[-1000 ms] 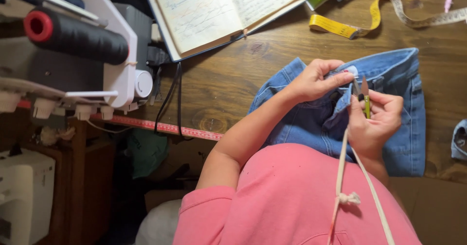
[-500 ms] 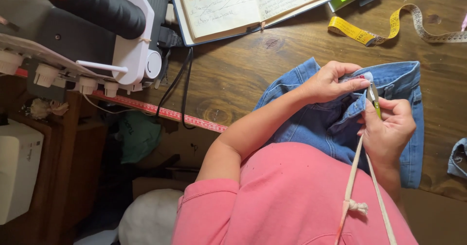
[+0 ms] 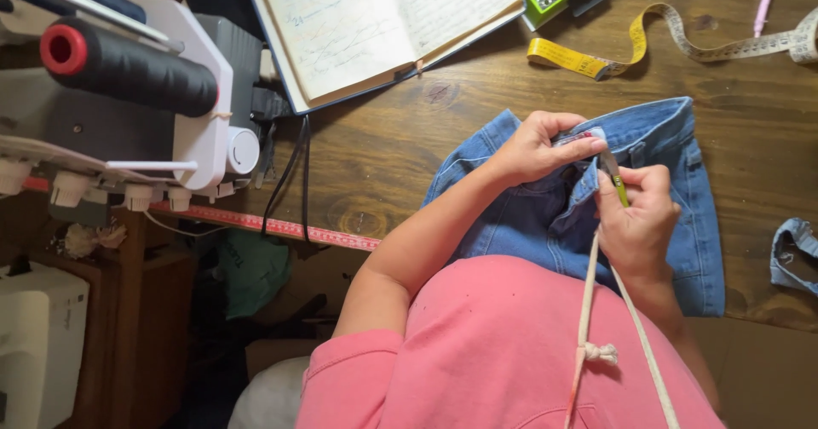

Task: The person inspects a pair of denim shorts on a workbench, folds them, and uses a thread nipper to remove loose threads.

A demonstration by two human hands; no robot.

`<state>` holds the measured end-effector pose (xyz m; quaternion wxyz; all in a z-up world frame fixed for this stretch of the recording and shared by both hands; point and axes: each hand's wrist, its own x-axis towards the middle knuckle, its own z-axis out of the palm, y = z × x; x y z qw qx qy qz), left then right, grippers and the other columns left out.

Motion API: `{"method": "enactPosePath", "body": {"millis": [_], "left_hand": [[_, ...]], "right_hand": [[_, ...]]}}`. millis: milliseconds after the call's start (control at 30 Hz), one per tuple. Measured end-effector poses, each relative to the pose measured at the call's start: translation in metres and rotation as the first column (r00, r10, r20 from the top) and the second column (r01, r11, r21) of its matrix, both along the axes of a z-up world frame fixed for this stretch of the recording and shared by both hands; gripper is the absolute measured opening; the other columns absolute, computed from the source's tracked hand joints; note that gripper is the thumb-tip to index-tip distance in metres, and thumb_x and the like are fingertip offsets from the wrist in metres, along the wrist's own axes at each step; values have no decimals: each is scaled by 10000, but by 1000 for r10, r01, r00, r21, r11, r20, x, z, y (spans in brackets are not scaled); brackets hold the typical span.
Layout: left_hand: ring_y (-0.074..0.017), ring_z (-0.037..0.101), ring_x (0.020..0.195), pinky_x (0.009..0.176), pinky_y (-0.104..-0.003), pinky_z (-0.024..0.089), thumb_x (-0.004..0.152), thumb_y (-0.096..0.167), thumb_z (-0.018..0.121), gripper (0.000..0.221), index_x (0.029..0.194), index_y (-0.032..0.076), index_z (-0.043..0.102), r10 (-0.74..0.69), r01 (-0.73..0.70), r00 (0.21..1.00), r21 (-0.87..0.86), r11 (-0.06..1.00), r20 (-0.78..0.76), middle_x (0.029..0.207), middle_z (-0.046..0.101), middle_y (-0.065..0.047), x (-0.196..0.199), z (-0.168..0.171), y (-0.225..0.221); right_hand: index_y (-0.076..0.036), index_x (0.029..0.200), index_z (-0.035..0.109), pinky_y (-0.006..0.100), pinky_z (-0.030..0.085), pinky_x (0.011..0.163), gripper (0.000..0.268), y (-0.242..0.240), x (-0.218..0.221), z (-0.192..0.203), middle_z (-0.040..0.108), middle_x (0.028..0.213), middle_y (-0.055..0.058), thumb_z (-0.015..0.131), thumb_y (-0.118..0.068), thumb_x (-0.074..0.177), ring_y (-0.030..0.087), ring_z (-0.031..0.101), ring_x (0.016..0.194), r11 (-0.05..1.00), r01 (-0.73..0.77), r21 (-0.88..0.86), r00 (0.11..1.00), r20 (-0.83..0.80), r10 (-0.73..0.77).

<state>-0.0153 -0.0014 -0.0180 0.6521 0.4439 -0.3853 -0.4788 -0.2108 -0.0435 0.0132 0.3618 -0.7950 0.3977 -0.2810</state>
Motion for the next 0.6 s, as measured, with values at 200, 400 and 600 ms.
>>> {"method": "enactPosePath", "body": {"millis": [200,400,600], "left_hand": [[3,515,734,647,-182,430,953,302,718,203,930,102,748,-43,43,999,-14,999,9,779,628,106,1,0,2],[10,534,755,677,-182,450,964,304,706,209,938,101,748,-67,67,998,-26,997,7,801,654,106,3,0,4],[0,539,775,695,-190,458,973,297,693,228,926,79,740,-76,76,997,-26,997,-5,808,646,95,4,2,4]], "right_hand": [[-88,803,503,291,417,424,399,-12,8,20,575,550,56,555,-325,1120,152,532,389,894,-88,439,976,-143,166],[-72,896,537,219,182,327,313,-33,-1,2,310,479,-4,527,-316,1092,74,258,358,373,-289,882,949,314,-6],[-33,953,574,220,272,414,582,-44,-8,-7,357,584,-39,336,-519,1166,77,306,472,-339,-529,778,848,475,-234]]}}
